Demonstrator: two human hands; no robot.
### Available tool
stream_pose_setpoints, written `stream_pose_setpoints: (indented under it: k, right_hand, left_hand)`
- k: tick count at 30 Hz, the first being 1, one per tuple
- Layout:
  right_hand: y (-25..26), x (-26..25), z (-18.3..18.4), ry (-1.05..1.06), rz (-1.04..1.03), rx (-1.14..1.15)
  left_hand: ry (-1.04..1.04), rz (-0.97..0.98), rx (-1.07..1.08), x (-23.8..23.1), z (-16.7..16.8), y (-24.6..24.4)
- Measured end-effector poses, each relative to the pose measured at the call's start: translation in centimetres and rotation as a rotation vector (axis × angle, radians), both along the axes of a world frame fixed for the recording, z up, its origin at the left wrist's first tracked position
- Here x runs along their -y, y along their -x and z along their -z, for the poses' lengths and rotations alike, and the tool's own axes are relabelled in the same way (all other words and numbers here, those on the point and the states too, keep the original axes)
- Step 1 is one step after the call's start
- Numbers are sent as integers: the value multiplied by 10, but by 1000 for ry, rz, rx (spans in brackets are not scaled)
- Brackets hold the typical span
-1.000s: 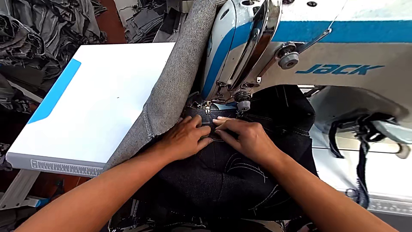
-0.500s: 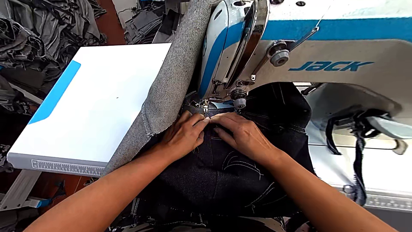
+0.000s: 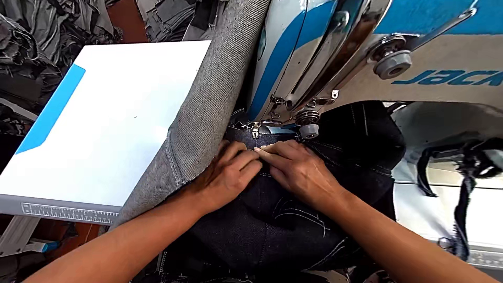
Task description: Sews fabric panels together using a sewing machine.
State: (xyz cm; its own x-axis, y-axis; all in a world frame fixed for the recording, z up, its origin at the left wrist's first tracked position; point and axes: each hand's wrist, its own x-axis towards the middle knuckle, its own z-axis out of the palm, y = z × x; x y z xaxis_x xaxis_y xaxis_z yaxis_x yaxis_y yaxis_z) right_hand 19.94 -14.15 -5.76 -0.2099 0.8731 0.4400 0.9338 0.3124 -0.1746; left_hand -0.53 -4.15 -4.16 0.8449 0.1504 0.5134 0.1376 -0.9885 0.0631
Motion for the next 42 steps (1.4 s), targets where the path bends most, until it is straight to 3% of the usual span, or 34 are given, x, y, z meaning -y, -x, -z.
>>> stream_pose_setpoints:
  k: [6,13,21,33,42]
  right_hand:
    - [-14,1,0,-6,-74,-42]
    - [-25,-1,0,-17,-105,-72]
    - [-26,-4,2,-40,-91,-117]
    - [-32,-22,-1,-19,-42,-134]
    - [-41,-41,4,-21,7,-157]
  left_hand:
    - [68,-34,-183,10,-3,7]
    - [-7,-97,-105,17,0,2]
    - [84,-87,-41,6,-1,-1]
    - [228,-229,-320,-16,-16,-12]
    - [211,-236,-306,-36,-14,-21]
